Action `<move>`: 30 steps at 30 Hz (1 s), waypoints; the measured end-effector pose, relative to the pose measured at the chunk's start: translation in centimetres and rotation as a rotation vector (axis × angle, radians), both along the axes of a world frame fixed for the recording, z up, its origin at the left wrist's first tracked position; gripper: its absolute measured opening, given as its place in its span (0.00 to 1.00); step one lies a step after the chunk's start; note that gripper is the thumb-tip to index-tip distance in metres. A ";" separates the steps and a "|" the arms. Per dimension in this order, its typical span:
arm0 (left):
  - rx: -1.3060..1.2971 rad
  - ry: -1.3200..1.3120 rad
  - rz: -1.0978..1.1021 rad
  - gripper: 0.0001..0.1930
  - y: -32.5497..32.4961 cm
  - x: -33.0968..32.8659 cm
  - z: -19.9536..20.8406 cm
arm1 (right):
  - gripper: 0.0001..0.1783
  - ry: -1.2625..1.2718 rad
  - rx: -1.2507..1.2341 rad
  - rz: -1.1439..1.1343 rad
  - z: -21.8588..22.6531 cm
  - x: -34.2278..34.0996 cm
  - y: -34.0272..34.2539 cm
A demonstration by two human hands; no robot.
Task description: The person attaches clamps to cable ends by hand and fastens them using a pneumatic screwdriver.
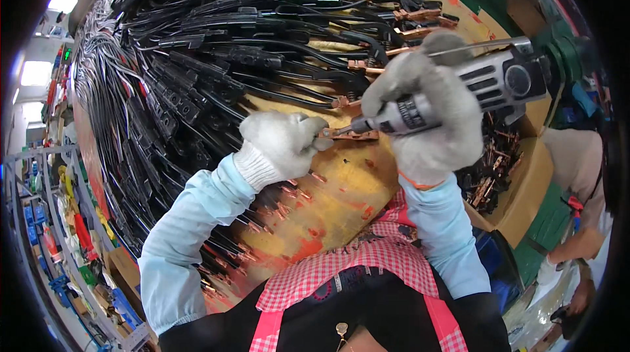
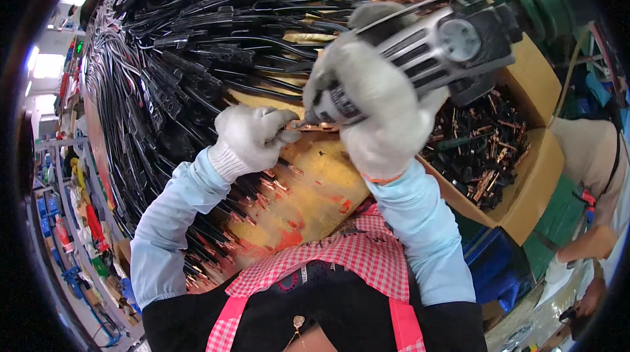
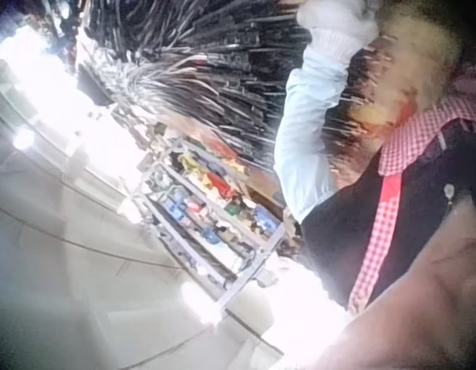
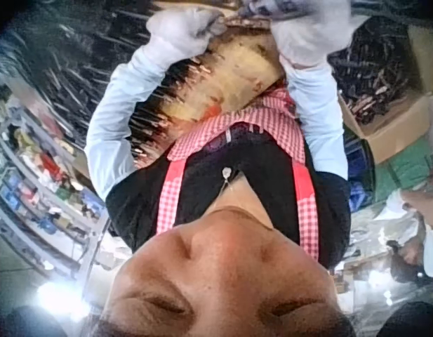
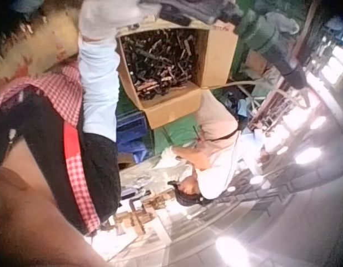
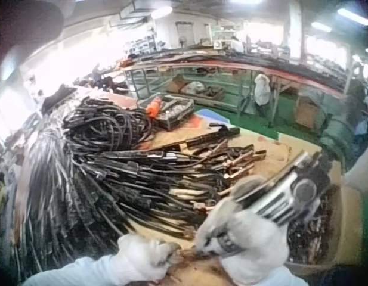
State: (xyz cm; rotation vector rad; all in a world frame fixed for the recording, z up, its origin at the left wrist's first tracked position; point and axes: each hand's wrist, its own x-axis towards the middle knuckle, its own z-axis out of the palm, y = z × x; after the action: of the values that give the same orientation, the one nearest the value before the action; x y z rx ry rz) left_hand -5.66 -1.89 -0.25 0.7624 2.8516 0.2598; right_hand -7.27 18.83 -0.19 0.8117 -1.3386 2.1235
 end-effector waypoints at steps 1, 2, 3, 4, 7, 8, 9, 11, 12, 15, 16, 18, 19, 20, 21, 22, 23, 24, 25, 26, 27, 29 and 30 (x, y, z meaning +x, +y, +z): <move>-0.061 -0.030 0.001 0.13 0.0 0.1 0.0 | 0.18 0.049 0.075 -0.019 -0.6 -0.2 -0.6; -0.120 -0.061 0.001 0.14 0.0 0.2 0.1 | 0.18 0.017 0.104 -0.002 -1.0 0.0 -1.0; -0.160 -0.065 -0.002 0.14 0.0 0.0 0.1 | 0.18 -0.023 0.110 0.024 -1.3 0.1 -1.2; -0.153 -0.072 0.010 0.14 -0.1 0.1 -0.1 | 0.18 -0.062 0.111 0.051 -1.4 0.4 -1.5; -0.055 0.007 -0.043 0.13 -0.6 0.2 -0.7 | 0.18 -0.153 0.084 0.116 -1.3 1.0 -1.3; -0.052 0.002 -0.036 0.13 -0.6 0.3 -0.7 | 0.18 -0.177 0.078 0.129 -1.3 1.2 -1.3; -0.053 0.013 -0.040 0.13 -0.6 0.4 -0.5 | 0.18 -0.200 0.071 0.138 -1.2 1.7 -1.1; -0.046 0.020 -0.044 0.13 -0.4 0.2 -0.3 | 0.18 -0.238 0.059 0.150 -1.1 2.2 -0.6; -0.044 0.015 -0.051 0.12 -0.4 0.1 -0.2 | 0.18 -0.249 0.058 0.157 -0.9 2.3 -0.5; -0.020 0.000 -0.053 0.12 -0.6 0.2 -0.4 | 0.19 -0.276 0.048 0.179 -0.8 2.5 -0.6; 0.000 0.000 -0.054 0.12 -0.7 0.1 -0.4 | 0.19 -0.283 0.045 0.188 -0.7 2.3 -0.7; -0.005 -0.016 -0.058 0.12 -0.9 0.1 -0.7 | 0.19 -0.301 0.027 0.208 -0.9 2.0 -1.0; -0.007 -0.032 -0.071 0.12 -0.8 0.1 -0.9 | 0.19 -0.311 0.025 0.212 -0.9 2.1 -0.8; -0.002 -0.035 -0.067 0.12 -0.7 0.0 -1.0 | 0.19 -0.316 0.020 0.215 -0.9 2.1 -0.7; -0.006 -0.046 -0.069 0.13 -0.6 -0.3 -0.8 | 0.20 -0.311 0.018 0.214 -0.7 1.9 -0.7; -0.013 -0.061 -0.072 0.13 -0.5 -0.3 -0.4 | 0.20 -0.309 0.013 0.215 -0.4 1.8 -0.8; -0.034 -0.065 -0.092 0.14 -0.5 -0.4 -0.1 | 0.20 -0.309 0.014 0.213 -0.2 1.7 -0.7; -0.031 -0.069 -0.091 0.14 -0.4 -0.2 0.0 | 0.20 -0.310 0.014 0.217 0.1 1.8 -0.8; -0.023 -0.083 -0.085 0.14 -0.5 -0.3 -0.3 | 0.20 -0.315 0.013 0.223 0.0 1.7 -0.9; -0.015 -0.097 -0.079 0.14 -0.6 -0.3 -0.5 | 0.21 -0.325 0.010 0.233 -0.2 1.7 -1.0; -0.017 -0.100 -0.075 0.14 -0.7 -0.3 -0.7 | 0.21 -0.334 0.010 0.239 -0.3 1.7 -0.9; 0.002 -0.082 -0.068 0.14 -0.8 0.0 -0.9 | 0.21 -0.339 0.009 0.248 0.0 2.0 -1.0; 0.001 -0.082 -0.064 0.14 -0.9 0.0 -0.8 | 0.22 -0.344 0.003 0.250 0.0 2.1 -1.0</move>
State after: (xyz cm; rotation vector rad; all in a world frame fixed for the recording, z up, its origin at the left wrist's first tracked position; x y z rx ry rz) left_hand -5.62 -2.75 -1.09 0.8219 2.7457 0.2764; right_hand -5.17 17.87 -0.21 0.6633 -1.4716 2.5489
